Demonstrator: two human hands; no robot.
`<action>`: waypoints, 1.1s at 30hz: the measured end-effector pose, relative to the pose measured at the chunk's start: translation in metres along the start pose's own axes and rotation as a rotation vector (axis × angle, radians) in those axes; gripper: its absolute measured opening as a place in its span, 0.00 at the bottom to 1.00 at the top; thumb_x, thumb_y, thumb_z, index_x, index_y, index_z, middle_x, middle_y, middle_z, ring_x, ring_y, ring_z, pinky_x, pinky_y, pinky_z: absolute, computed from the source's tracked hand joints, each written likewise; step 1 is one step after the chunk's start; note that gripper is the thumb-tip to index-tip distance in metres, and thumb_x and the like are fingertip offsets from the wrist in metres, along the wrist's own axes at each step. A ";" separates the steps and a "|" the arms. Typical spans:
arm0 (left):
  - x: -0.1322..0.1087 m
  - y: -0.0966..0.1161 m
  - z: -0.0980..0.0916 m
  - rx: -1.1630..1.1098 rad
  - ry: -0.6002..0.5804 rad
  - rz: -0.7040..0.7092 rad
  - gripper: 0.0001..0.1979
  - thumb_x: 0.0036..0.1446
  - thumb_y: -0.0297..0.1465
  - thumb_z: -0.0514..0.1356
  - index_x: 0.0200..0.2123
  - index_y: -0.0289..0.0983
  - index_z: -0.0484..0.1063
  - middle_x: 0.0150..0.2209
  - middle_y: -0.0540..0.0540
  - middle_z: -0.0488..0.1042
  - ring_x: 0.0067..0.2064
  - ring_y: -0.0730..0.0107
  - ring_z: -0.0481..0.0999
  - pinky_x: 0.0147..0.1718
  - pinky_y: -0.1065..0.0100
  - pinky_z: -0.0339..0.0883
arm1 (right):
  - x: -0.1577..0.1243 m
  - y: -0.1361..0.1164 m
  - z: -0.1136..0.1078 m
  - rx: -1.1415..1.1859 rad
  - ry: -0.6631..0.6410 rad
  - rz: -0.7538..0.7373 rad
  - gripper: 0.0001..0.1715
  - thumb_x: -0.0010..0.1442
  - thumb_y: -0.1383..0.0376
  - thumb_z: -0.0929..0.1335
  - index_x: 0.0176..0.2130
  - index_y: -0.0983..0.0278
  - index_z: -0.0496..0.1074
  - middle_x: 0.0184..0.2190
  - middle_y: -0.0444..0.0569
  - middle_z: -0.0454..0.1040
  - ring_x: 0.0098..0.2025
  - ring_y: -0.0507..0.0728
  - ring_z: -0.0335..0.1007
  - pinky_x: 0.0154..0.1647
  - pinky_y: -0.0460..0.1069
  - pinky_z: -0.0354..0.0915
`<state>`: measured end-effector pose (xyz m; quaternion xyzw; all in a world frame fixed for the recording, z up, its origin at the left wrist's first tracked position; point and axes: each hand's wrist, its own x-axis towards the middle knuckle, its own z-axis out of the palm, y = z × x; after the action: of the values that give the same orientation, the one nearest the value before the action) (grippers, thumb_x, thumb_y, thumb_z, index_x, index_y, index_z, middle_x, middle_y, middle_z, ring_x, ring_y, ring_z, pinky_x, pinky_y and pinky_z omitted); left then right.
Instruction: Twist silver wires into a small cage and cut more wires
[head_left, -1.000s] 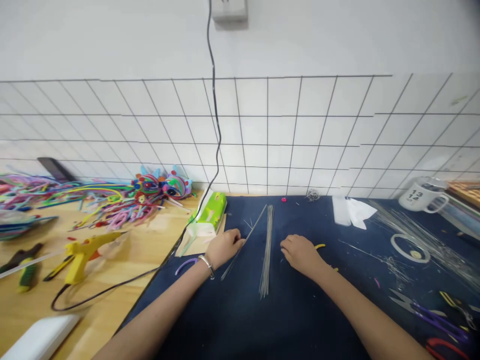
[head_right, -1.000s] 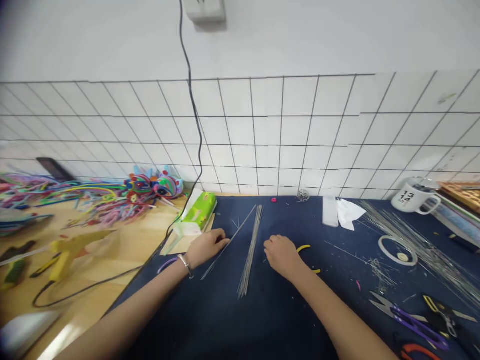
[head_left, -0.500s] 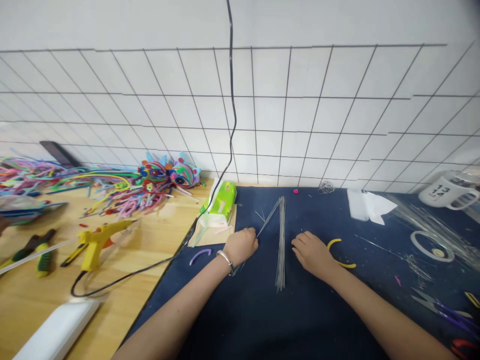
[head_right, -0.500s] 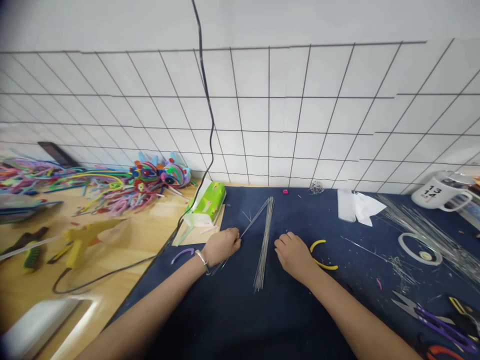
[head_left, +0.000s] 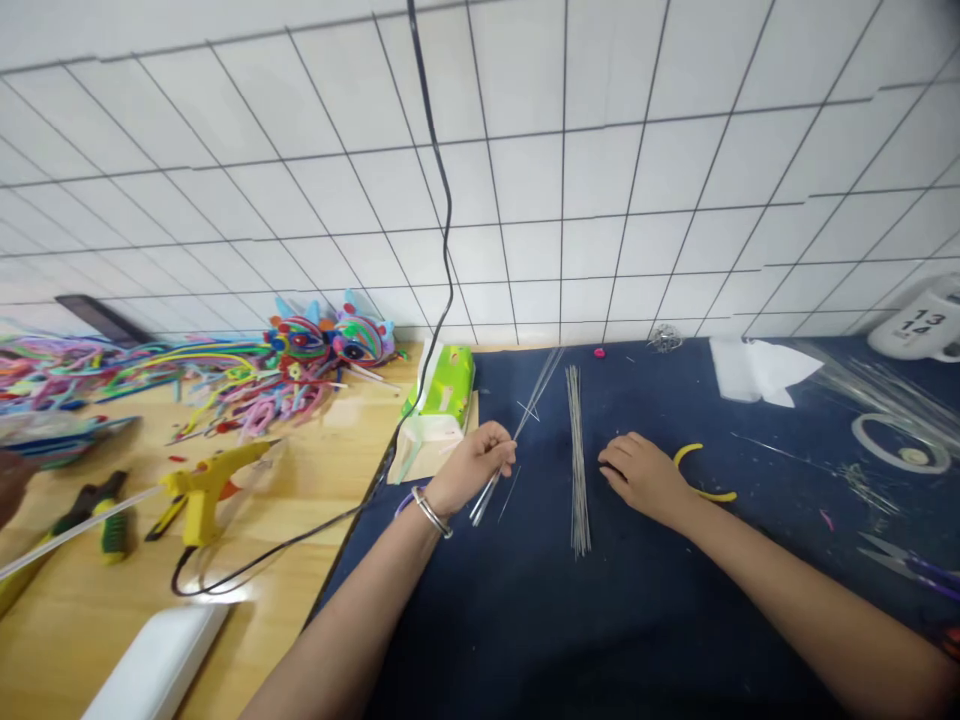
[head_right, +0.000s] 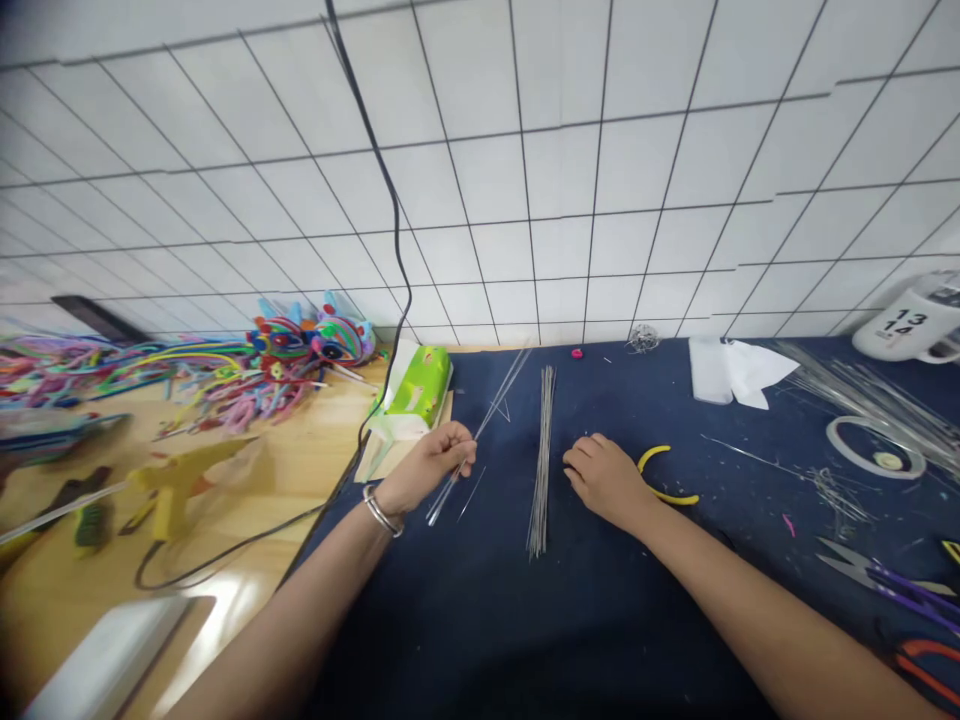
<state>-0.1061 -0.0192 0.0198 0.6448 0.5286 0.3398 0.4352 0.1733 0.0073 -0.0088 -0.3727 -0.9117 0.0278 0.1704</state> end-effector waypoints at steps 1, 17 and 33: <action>0.001 -0.002 -0.002 0.039 0.007 -0.022 0.08 0.56 0.35 0.49 0.34 0.36 0.62 0.25 0.51 0.69 0.24 0.76 0.70 0.22 0.75 0.61 | 0.000 0.000 0.000 -0.002 0.003 -0.001 0.08 0.56 0.67 0.62 0.37 0.64 0.69 0.34 0.51 0.69 0.39 0.58 0.62 0.42 0.54 0.58; -0.005 0.002 0.020 0.872 0.030 -0.039 0.11 0.53 0.40 0.54 0.31 0.38 0.68 0.32 0.44 0.73 0.33 0.64 0.71 0.30 0.68 0.57 | 0.003 0.003 0.003 -0.002 0.016 -0.016 0.07 0.57 0.67 0.62 0.34 0.64 0.69 0.32 0.49 0.69 0.36 0.56 0.61 0.40 0.52 0.57; -0.008 0.005 0.003 0.711 -0.137 0.056 0.04 0.51 0.29 0.52 0.28 0.37 0.65 0.24 0.50 0.70 0.26 0.73 0.68 0.26 0.72 0.58 | 0.001 0.004 0.007 -0.040 0.052 -0.014 0.06 0.56 0.67 0.62 0.32 0.64 0.69 0.31 0.50 0.68 0.36 0.56 0.60 0.39 0.50 0.56</action>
<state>-0.1035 -0.0278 0.0232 0.7914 0.5655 0.1024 0.2085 0.1726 0.0117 -0.0158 -0.3703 -0.9099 -0.0013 0.1870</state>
